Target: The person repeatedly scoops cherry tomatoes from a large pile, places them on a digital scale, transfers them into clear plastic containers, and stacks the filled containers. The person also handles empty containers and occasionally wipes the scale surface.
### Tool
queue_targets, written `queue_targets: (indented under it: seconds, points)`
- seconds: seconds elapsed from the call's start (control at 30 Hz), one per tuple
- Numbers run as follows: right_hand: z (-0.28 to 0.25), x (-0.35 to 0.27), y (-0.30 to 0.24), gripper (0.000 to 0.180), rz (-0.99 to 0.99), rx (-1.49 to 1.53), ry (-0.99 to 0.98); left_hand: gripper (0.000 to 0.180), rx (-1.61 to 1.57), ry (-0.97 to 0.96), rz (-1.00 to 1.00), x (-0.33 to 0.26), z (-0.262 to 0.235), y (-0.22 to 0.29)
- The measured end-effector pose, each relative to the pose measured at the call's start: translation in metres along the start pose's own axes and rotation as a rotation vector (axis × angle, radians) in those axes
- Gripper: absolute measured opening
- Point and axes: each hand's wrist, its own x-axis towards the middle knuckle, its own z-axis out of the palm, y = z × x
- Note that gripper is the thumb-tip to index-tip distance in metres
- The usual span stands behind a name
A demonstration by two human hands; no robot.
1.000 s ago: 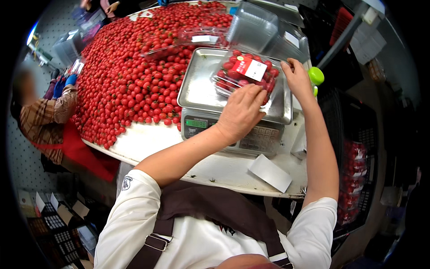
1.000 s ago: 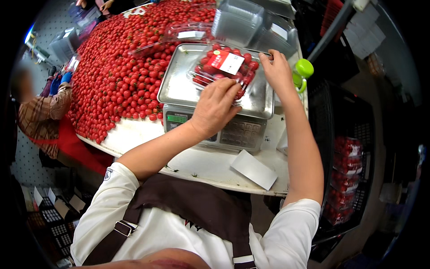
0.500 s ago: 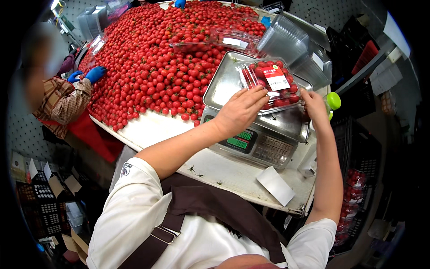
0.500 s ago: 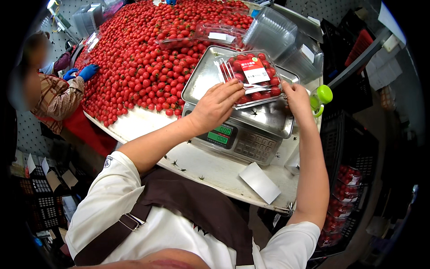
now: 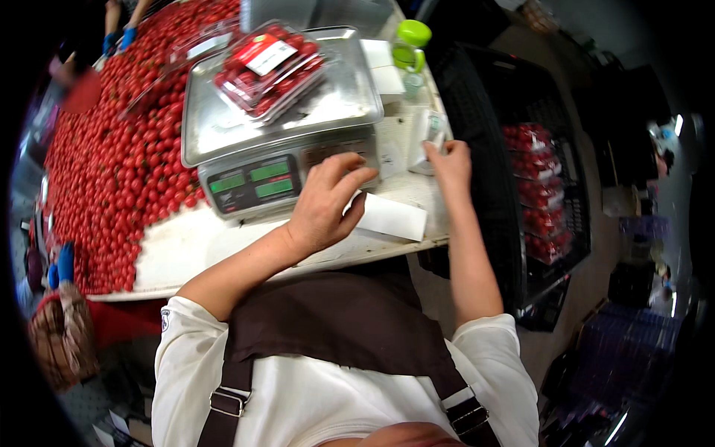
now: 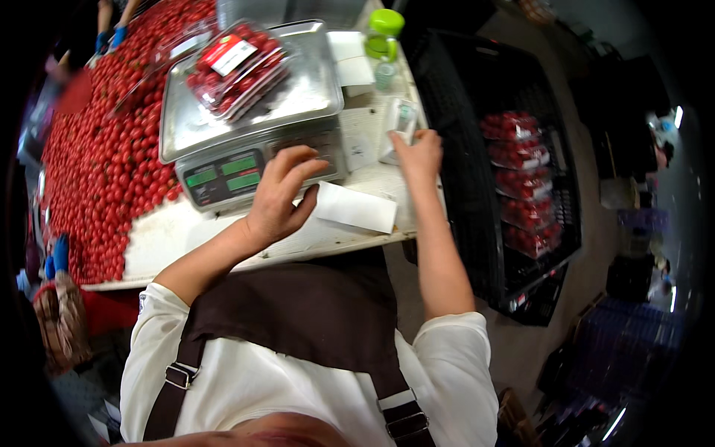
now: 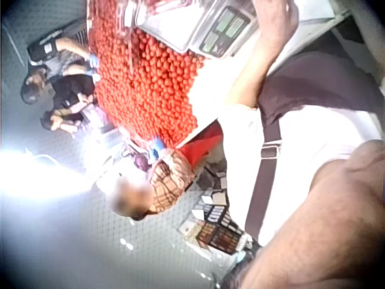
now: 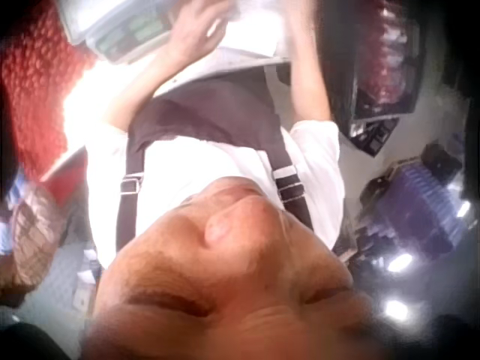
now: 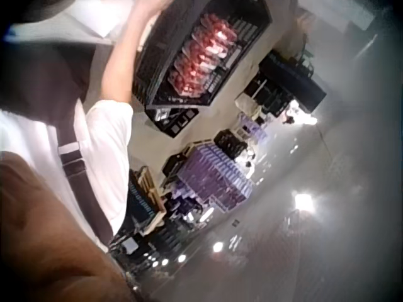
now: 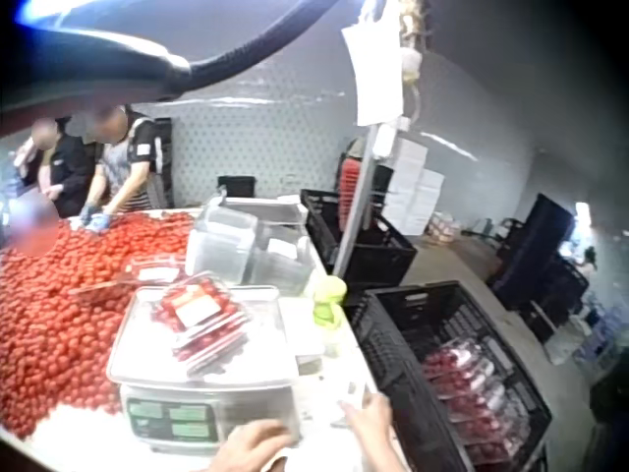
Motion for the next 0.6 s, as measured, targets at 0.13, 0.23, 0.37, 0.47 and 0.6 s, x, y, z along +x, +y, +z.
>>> queue_targets:
  seconds: [0.13, 0.23, 0.37, 0.47, 0.6]
  points:
    - [0.019, -0.002, -0.002, 0.056, 0.094, 0.190, -0.065, 0.042, -0.077, -0.095, 0.029, 0.012, 0.030, 0.015]
    - [0.021, -0.004, -0.010, 0.044, 0.222, 0.371, -0.125, 0.039, -0.102, -0.095, 0.061, 0.021, 0.042, 0.016]
    - [0.010, -0.011, -0.024, 0.030, 0.292, 0.505, -0.009, 0.033, -0.208, -0.117, -0.037, 0.021, 0.059, 0.008]
    - [-0.002, -0.041, -0.022, 0.028, -0.045, 0.484, 0.218, 0.029, -0.381, -0.165, -0.248, 0.021, 0.070, 0.007]
    - [-0.067, -0.154, -0.023, 0.023, 0.138, 0.706, -0.022, 0.025, -0.599, -0.254, -0.548, 0.025, 0.101, -0.012]
